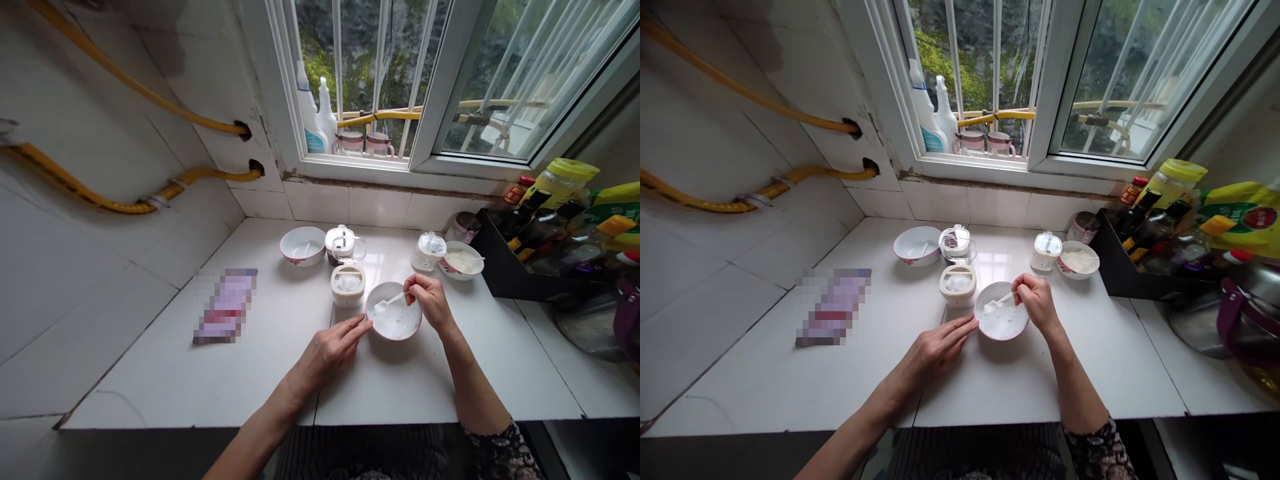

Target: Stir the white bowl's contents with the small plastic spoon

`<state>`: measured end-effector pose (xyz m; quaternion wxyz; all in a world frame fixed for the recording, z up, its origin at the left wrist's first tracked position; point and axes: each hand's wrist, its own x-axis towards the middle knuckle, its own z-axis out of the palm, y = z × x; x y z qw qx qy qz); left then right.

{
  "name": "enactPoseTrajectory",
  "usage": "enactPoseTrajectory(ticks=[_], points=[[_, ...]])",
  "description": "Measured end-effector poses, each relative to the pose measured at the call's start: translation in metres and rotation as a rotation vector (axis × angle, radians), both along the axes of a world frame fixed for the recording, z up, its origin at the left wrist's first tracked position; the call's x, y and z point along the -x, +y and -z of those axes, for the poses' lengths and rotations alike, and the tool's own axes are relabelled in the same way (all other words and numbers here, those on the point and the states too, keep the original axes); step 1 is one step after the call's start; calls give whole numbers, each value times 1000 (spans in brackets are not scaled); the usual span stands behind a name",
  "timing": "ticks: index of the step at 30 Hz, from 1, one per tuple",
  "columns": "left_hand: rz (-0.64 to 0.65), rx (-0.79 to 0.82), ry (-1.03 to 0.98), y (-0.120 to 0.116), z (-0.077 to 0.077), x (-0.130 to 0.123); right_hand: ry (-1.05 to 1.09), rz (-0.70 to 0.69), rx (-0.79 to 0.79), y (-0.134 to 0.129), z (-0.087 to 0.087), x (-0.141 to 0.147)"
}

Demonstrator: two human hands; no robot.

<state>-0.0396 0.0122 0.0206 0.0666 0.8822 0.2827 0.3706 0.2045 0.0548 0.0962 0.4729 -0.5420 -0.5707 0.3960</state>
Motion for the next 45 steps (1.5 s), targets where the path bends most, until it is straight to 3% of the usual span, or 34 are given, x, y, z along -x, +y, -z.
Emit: enactPoseTrajectory(ticks=[5, 11, 21, 28, 30, 33, 40, 45], points=[[0, -11, -3, 0, -1, 0, 95, 47, 36, 3, 2, -1], [-4, -12, -8, 0, -2, -1, 10, 106, -8, 1, 2, 0], [-1, -7, -8, 0, -1, -1, 100, 50, 51, 4, 3, -3], [-3, -6, -14, -1, -1, -1, -378, -6, -198, 2, 11, 6], [-6, -6, -14, -1, 0, -2, -422, -46, -212, 1, 12, 9], [-8, -12, -19, 0, 1, -2, -351, -69, -179, 0, 11, 10], [-11, -31, -21, 1, 3, -1, 95, -6, 64, 3, 4, -2], [-5, -34, -22, 1, 2, -2, 177, 44, 77, 7, 5, -6]])
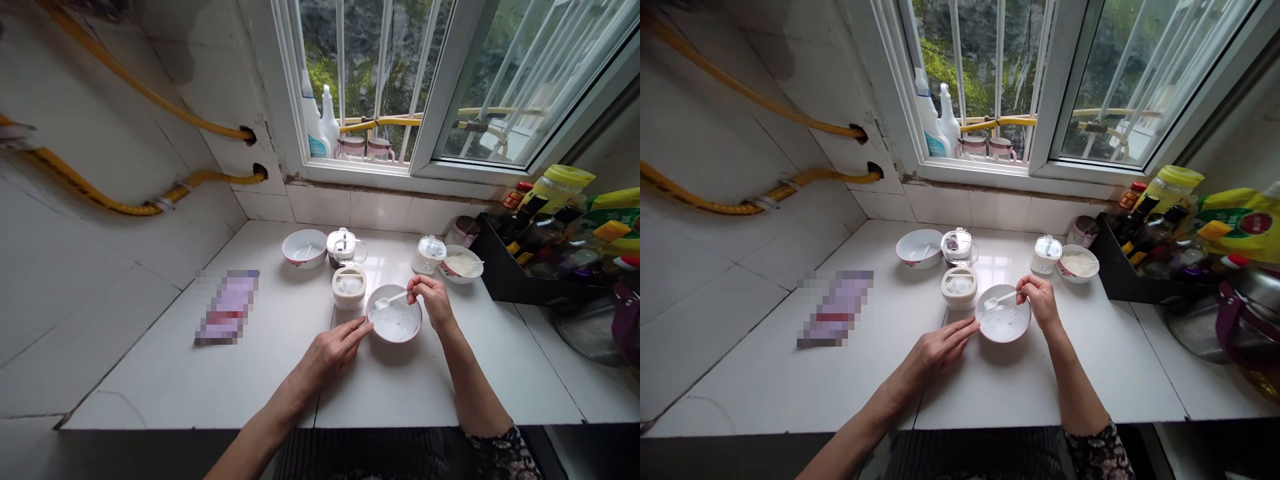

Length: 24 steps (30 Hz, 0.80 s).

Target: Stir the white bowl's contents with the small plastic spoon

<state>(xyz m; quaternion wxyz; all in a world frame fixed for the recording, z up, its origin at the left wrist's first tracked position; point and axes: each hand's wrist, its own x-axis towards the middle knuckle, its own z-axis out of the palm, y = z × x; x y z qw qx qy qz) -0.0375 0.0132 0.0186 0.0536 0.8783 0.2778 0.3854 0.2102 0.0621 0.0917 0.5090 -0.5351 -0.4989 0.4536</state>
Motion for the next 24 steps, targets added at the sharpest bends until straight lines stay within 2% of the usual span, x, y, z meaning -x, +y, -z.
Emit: enactPoseTrajectory(ticks=[3, 6, 9, 12, 14, 17, 21, 24], points=[[-2, 1, -1, -1, -1, -1, 24, 38, -78, 0, -1, 6], [1, 15, 1, -1, -1, 0, -35, 68, -243, -4, -4, 20], [-6, 19, 1, -1, 0, 0, -301, 69, -477, -9, -7, 36], [-20, 8, 1, -1, 2, 0, -618, -31, -723, -14, -8, 46], [-28, 1, 4, -1, 1, -1, -729, -89, -800, -16, -9, 47], [-28, -4, 9, -1, 0, -1, -698, -61, -783, -16, -10, 43], [-21, -2, 12, -1, -2, -1, -492, 103, -632, -16, -10, 27], [-12, 0, 0, -2, -3, -1, -506, 118, -517, -13, -9, 10]])
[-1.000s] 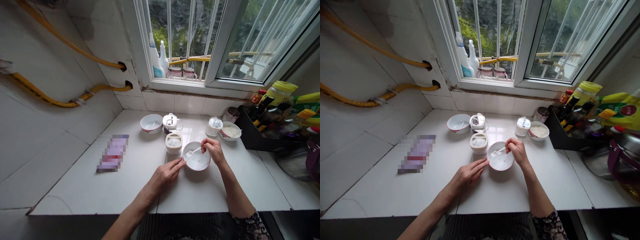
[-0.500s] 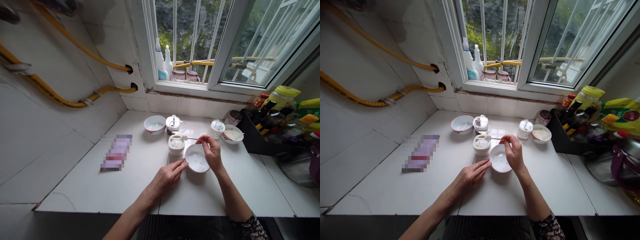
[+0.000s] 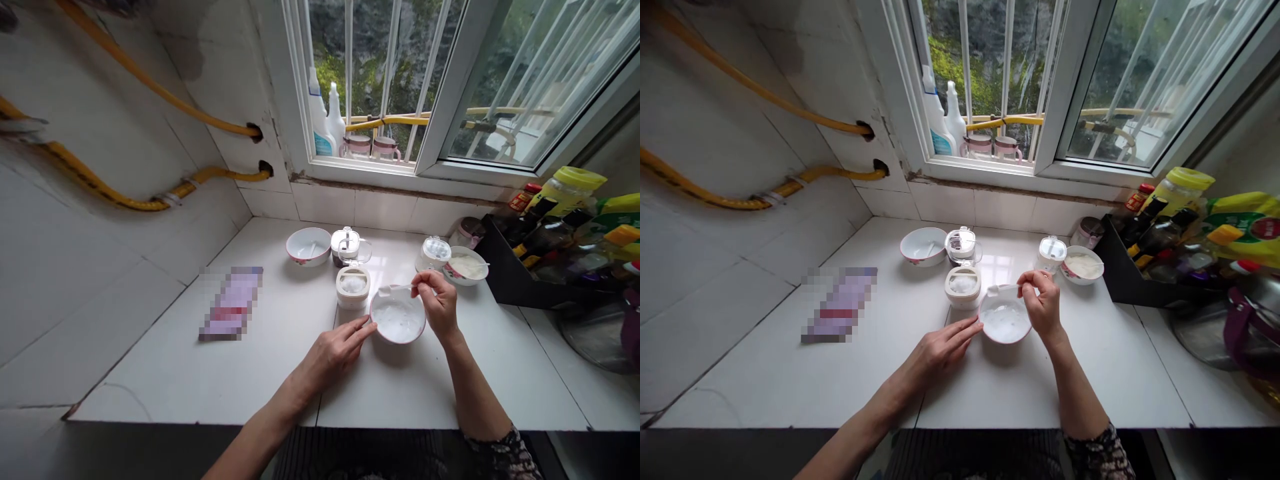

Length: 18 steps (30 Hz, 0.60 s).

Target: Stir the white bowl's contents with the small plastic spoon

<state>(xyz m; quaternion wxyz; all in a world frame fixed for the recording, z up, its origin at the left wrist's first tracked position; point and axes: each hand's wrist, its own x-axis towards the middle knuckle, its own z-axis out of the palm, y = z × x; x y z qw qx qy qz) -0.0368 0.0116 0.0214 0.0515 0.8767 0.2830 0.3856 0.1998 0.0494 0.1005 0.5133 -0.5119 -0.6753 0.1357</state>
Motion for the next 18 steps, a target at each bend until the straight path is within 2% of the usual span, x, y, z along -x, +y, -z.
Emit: enactPoseTrajectory(ticks=[4, 8, 14, 18], points=[[8, 12, 3, 0, -1, 0, -239, -21, 65, 4, 5, -15], [15, 29, 13, -1, -2, 2, -360, -57, 114, 4, 10, -12], [18, 39, 28, -1, -2, 3, -283, -202, 261, 2, 11, 0], [18, 34, 32, -1, -2, 3, -196, -181, 286, 3, 11, -1]])
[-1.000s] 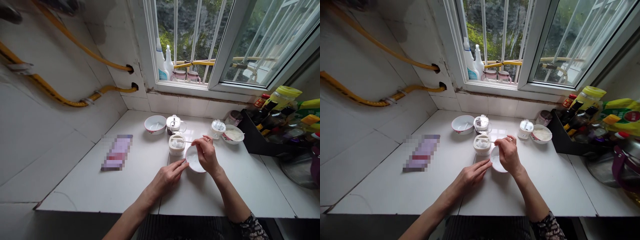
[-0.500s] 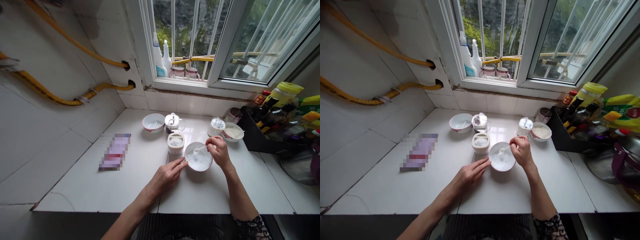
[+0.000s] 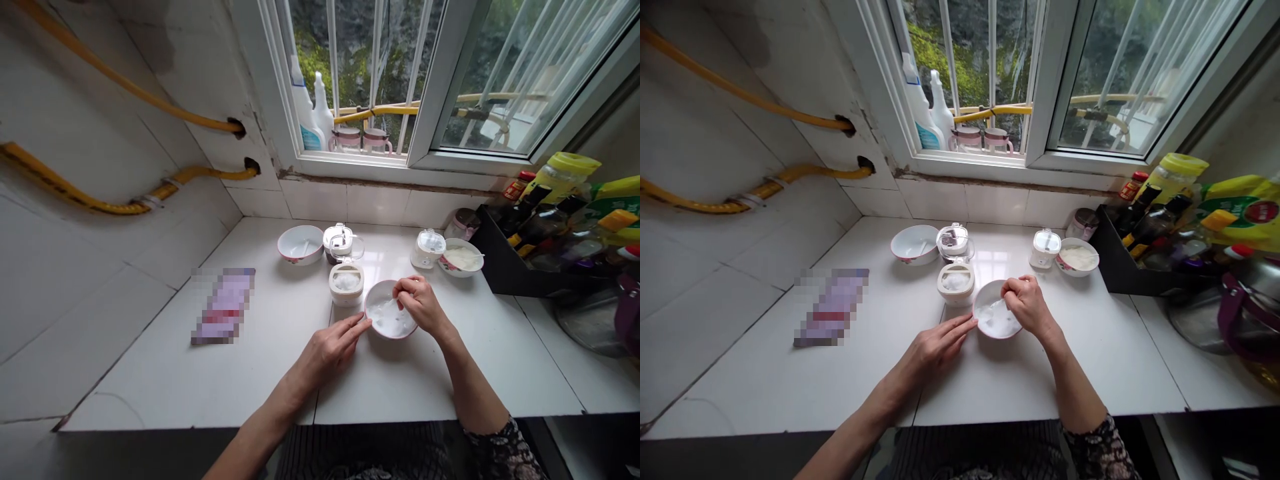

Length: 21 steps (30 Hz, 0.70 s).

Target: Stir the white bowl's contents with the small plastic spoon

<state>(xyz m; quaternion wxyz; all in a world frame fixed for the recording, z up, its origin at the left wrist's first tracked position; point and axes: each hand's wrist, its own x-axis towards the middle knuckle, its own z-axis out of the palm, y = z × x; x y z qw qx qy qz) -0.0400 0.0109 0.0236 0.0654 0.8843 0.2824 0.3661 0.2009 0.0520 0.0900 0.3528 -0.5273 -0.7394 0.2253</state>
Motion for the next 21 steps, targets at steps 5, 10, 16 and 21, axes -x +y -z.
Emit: enactPoseTrajectory(ticks=[5, 10, 16, 21], points=[[-4, 4, -8, 0, 0, 0, 159, 105, 20, 1, -5, -6], [-1, 7, -18, 0, 1, -1, 322, 143, 123, 0, -8, -6], [-7, 11, -9, 0, 1, 0, 557, 171, 244, 5, -5, -8], [-5, 3, -16, 1, 2, -1, 606, 192, 286, 10, -2, -16]])
